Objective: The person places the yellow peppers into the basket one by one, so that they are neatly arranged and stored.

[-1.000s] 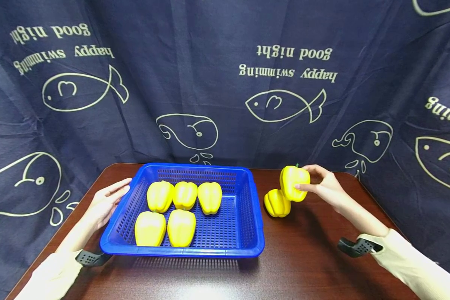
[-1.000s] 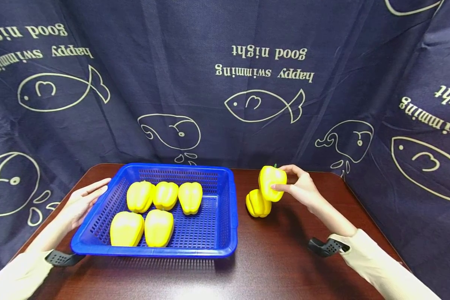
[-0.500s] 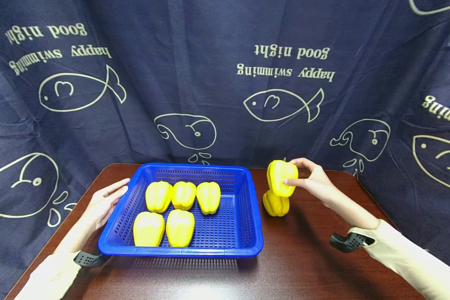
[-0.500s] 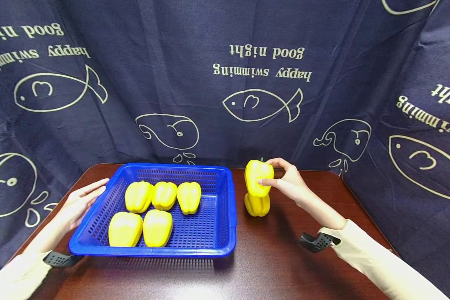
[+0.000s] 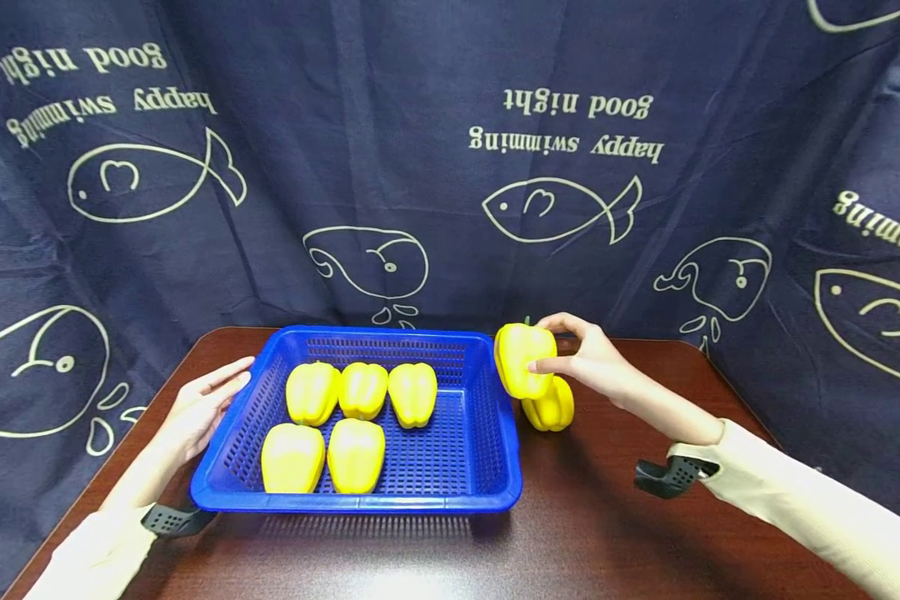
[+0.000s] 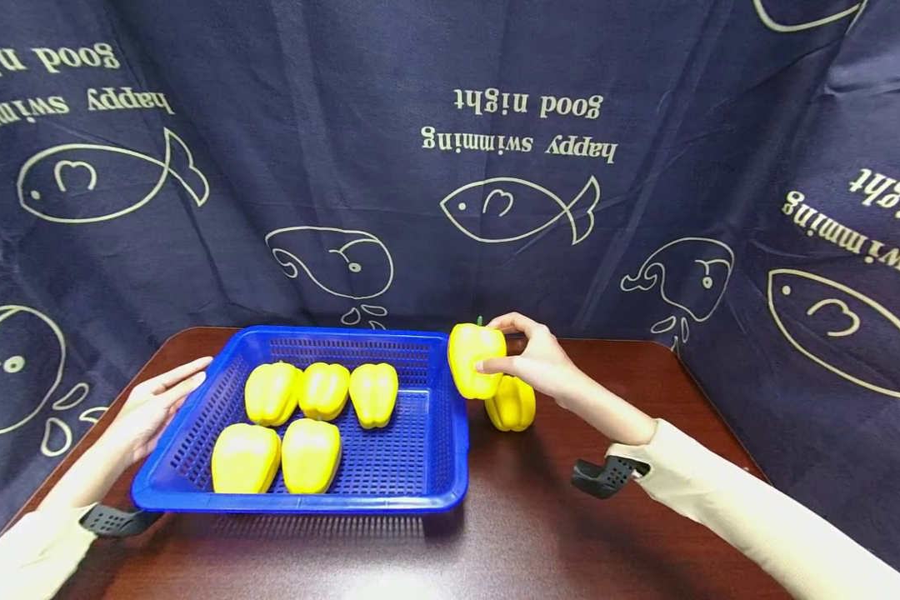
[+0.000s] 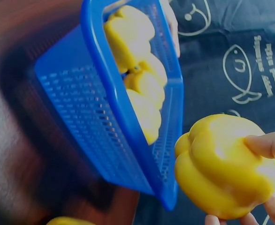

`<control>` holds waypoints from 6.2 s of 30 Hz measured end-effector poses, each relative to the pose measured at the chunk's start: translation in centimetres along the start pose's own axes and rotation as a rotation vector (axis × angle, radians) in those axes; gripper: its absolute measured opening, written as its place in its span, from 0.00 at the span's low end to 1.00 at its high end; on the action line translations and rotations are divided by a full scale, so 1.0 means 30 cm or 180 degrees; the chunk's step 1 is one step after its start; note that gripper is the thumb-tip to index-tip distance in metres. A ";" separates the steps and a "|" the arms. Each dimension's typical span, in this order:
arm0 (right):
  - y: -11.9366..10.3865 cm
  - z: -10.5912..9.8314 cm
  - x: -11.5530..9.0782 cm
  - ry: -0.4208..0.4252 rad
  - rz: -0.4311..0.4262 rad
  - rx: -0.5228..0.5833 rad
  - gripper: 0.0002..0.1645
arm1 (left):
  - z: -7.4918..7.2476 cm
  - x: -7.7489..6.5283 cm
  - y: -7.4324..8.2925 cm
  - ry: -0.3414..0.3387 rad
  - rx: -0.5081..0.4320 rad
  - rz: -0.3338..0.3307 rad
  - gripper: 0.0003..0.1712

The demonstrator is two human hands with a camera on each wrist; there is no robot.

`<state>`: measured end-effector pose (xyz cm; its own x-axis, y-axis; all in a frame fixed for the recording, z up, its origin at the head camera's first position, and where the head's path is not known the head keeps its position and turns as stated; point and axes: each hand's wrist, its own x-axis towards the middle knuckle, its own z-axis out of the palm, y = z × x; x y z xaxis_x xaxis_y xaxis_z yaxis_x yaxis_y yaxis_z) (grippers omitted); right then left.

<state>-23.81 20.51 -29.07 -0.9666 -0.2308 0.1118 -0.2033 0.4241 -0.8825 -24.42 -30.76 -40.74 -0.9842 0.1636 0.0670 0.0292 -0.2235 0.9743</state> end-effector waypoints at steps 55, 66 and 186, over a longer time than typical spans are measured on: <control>-0.012 0.444 0.050 -0.1009 0.0958 -0.0245 0.29 | 0.013 -0.015 0.024 0.0208 0.0062 -0.0092 0.16; 0.002 0.486 0.048 -0.1201 0.1074 -0.0181 0.27 | 0.010 -0.013 0.017 0.0221 0.0128 -0.0059 0.17; 0.142 -0.079 0.015 0.0093 0.0172 -0.0093 0.33 | 0.008 -0.016 0.015 0.0182 0.0137 -0.0158 0.17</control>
<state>-25.49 24.29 -31.71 -0.9803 -0.1813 0.0780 -0.1548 0.4608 -0.8739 -23.89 -30.70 -40.27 -0.9930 0.1182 0.0071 -0.0138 -0.1747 0.9845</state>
